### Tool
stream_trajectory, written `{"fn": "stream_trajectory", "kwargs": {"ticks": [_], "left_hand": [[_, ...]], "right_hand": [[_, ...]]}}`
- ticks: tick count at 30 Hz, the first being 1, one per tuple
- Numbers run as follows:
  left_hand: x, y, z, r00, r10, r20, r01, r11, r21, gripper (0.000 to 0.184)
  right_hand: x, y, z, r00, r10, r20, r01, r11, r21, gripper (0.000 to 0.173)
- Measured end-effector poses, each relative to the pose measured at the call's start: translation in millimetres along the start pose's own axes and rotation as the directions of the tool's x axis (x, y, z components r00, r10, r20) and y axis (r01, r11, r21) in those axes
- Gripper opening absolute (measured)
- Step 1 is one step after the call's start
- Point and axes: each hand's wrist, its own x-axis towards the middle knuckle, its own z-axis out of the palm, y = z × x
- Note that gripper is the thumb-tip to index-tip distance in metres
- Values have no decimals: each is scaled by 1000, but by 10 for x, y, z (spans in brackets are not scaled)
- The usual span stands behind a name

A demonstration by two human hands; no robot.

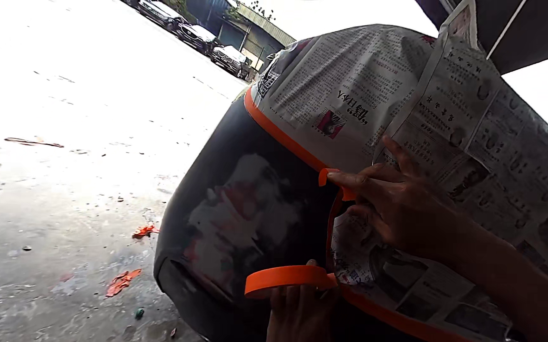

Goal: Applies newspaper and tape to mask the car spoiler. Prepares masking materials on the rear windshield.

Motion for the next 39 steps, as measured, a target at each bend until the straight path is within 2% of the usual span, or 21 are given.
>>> {"fn": "stream_trajectory", "kwargs": {"ticks": [5, 7, 10, 14, 17, 20, 22, 24, 26, 31, 33, 35, 39], "left_hand": [[9, -1, -76, 991, 95, 97, -98, 995, 34, 43], [50, -106, -102, 989, 125, 77, -130, 990, 58, 38], [32, -98, -56, 996, 89, 5, -89, 990, 110, 27], [-62, 54, -47, 993, 97, 60, -102, 990, 94, 24], [17, 3, -73, 998, 2, 55, 0, 1000, -30, 22], [214, 5, -23, 976, -207, -62, 200, 975, -97, 39], [343, 72, 63, 956, -263, -132, 250, 962, -109, 50], [457, 163, 166, 947, -258, -190, 242, 965, -102, 51], [569, 216, 249, 943, -242, -228, 232, 970, -71, 41], [816, 186, 340, 949, -234, -212, 247, 968, 35, 22], [852, 158, 348, 948, -233, -216, 249, 967, 51, 18], [870, 129, 357, 943, -244, -227, 261, 964, 46, 18], [904, 72, 359, 918, -275, -286, 286, 958, -4, 30]], "right_hand": [[-44, 26, -7, 1000, 15, 13, -15, 1000, 16, 50], [-65, 33, -10, 1000, 16, 7, -16, 1000, 21, 51], [-94, 41, 0, 1000, 22, -4, -21, 1000, 21, 51], [-78, 39, 17, 1000, 3, 7, -3, 1000, 5, 51], [-68, 31, 47, 1000, -7, 17, 7, 1000, -2, 52], [-61, 46, 93, 1000, -11, -4, 11, 1000, -6, 53], [-64, 56, 116, 999, -20, -28, 20, 1000, -3, 55], [-62, 75, 128, 999, -16, -45, 16, 1000, -16, 56], [-49, 86, 145, 999, -4, -48, 2, 999, -49, 53], [17, 84, 331, 991, 12, -135, -31, 990, -137, 41], [39, 68, 383, 987, 4, -160, -35, 982, -188, 42], [30, 57, 410, 984, -22, -179, -14, 980, -196, 43], [-103, 75, 420, 967, -104, -234, 69, 986, -153, 44]]}}
